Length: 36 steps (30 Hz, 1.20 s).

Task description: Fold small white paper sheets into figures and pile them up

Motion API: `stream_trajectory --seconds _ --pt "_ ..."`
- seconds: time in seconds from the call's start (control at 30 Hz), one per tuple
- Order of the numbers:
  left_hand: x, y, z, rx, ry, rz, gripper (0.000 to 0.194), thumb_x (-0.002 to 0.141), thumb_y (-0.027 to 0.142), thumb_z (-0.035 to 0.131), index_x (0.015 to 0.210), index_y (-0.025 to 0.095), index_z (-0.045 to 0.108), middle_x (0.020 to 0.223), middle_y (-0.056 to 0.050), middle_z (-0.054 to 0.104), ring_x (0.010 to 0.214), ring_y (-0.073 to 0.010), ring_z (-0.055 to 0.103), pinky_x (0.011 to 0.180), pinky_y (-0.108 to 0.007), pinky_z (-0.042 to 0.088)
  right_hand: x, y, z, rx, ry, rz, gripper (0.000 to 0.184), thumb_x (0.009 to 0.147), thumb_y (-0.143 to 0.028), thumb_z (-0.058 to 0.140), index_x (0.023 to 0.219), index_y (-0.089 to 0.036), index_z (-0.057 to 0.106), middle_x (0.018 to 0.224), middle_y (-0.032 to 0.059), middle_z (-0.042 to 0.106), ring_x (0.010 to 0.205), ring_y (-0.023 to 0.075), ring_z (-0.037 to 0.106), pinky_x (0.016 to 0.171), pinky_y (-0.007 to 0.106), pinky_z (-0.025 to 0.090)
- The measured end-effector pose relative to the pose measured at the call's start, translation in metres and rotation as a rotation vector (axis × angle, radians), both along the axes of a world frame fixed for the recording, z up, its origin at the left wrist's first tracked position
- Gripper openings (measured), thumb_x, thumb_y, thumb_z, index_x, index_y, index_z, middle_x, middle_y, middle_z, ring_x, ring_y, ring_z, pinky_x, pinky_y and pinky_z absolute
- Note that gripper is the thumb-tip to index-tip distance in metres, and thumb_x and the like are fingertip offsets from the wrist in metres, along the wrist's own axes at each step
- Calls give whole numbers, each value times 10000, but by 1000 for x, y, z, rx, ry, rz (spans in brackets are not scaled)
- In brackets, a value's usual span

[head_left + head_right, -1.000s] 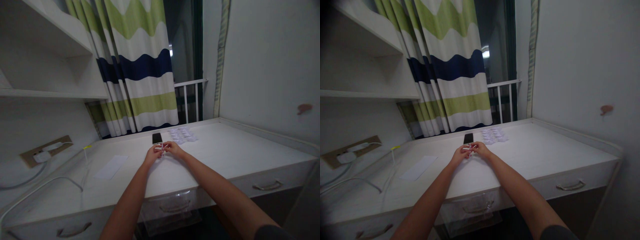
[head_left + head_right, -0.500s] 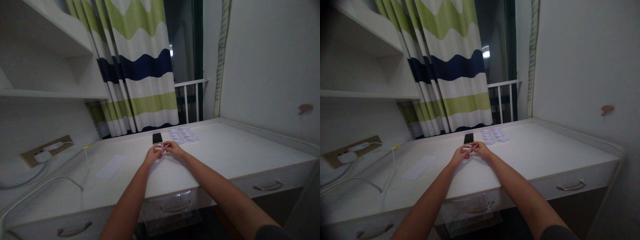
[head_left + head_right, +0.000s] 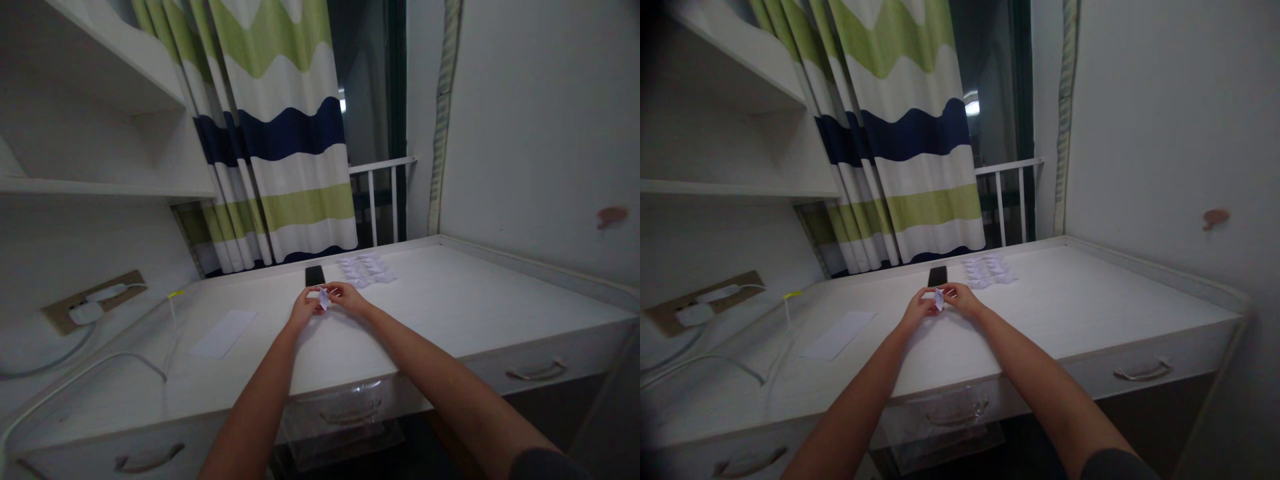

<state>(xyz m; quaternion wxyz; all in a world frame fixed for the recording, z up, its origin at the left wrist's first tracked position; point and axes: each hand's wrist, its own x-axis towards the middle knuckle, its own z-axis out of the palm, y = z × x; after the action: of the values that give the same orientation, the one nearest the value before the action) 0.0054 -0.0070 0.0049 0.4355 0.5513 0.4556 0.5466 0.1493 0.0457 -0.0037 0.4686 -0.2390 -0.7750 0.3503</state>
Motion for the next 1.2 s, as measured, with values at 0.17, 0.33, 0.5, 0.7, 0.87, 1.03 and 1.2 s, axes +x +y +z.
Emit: stream_trajectory --seconds 0.17,0.33,0.5,0.7,0.87,1.03,1.2 --pt "-1 -3 3 16 -59 -27 309 577 159 543 883 162 504 573 -6 624 534 -143 598 535 -253 470 1 -4 3 18 16 2 249 681 -192 544 911 -155 630 814 46 635 662 110 570 624 240 461" --pt "-1 -8 8 7 -118 -12 267 562 170 580 827 149 555 622 -31 640 574 -145 602 570 -265 474 0 0 1 2 47 -19 188 676 -163 540 829 -149 648 848 59 638 707 131 587 661 263 471" --pt "-3 -9 9 -9 -166 -14 236 563 185 602 792 128 593 670 -56 653 621 -151 610 620 -276 478 2 0 3 78 17 -38 175 680 -161 547 808 -170 666 824 52 627 730 141 583 694 280 467" --pt "-4 -7 9 -12 -216 1 210 576 203 609 765 111 608 697 -71 656 665 -158 617 667 -291 485 3 -3 8 166 -10 -50 169 680 -152 556 787 -189 682 863 63 617 797 151 572 741 293 453" --pt "-3 -4 7 -2 -192 21 260 552 235 669 767 112 589 686 -59 649 634 -142 611 670 -292 489 3 -6 8 144 -9 -27 170 677 -169 554 786 -185 684 907 67 592 817 148 568 762 299 457" --pt "-2 -4 5 37 -111 27 473 486 222 720 910 145 525 680 -23 649 623 -135 607 646 -282 484 3 -9 7 150 -3 -27 163 658 -187 569 780 -170 675 887 66 589 804 149 567 716 283 465" --pt "1 -7 6 77 -37 4 546 494 183 700 986 154 467 630 6 635 582 -122 594 605 -249 467 2 -6 5 74 -1 -132 259 671 -247 576 903 -149 634 791 51 617 694 131 554 637 259 443"
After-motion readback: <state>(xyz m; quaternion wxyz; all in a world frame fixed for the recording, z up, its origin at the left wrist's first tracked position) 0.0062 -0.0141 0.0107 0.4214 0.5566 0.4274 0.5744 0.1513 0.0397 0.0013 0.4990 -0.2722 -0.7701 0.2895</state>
